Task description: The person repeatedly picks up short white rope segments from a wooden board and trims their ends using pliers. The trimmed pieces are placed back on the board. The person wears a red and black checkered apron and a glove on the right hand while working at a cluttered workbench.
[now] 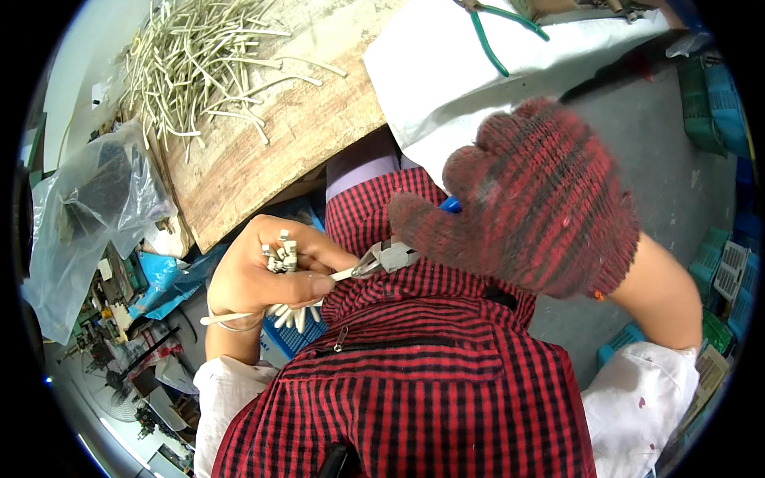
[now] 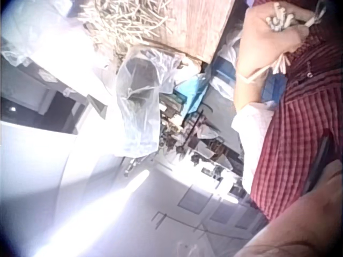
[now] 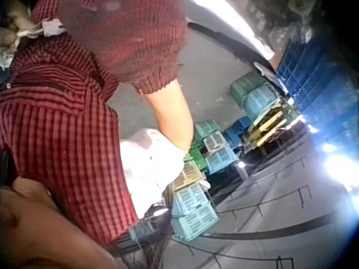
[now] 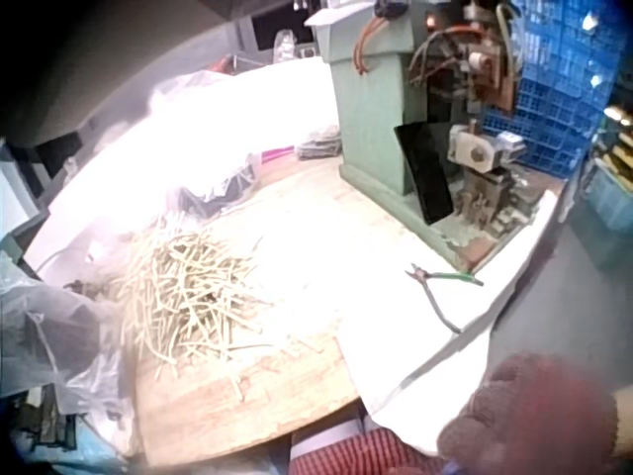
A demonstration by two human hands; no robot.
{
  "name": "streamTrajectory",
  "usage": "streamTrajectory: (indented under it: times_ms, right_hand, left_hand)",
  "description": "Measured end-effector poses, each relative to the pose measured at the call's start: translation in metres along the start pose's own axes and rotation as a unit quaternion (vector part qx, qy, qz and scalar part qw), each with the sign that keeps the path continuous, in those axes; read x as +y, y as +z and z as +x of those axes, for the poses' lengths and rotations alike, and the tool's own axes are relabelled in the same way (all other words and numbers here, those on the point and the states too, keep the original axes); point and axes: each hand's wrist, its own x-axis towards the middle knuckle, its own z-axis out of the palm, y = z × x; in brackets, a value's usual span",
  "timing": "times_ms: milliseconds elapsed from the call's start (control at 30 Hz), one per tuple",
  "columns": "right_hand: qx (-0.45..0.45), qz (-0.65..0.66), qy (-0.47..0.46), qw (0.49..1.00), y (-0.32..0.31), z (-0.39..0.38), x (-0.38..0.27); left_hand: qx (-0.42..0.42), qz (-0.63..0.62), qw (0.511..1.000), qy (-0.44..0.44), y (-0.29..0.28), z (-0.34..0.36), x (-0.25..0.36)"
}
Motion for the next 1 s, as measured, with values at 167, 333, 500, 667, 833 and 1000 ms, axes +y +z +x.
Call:
streamTrajectory:
  times_ms: [167,333,500,667,833,1000]
  right_hand:
    - [0.049,0.213,0.123,0.968,0.024,-0.010,-0.013]
    - [0.074,0.246,0.295,0.920,0.030,-0.025,-0.025]
    - [0.035,0.291,0.279,0.914,0.027,-0.026,-0.030]
    - [0.070,0.421,0.334,0.841,0.035,-0.035,-0.039]
    - [0.035,0.489,0.424,0.762,0.049,-0.031,-0.044]
    - [0.040,0.325,0.294,0.898,0.026,0.018,-0.043]
  left_hand:
    - [-0.038,-0.109,0.991,0.063,-0.003,0.005,-0.017]
    - [0.226,0.359,0.822,0.379,-0.037,0.061,0.002]
    - [0.181,0.802,0.481,0.303,-0.080,0.140,0.044]
    - [0.256,0.677,0.460,0.514,-0.074,0.122,0.057]
    - [0.174,0.076,0.905,0.382,-0.015,0.032,0.025]
    - [0.156,-0.125,0.955,0.217,0.014,0.006,-0.032]
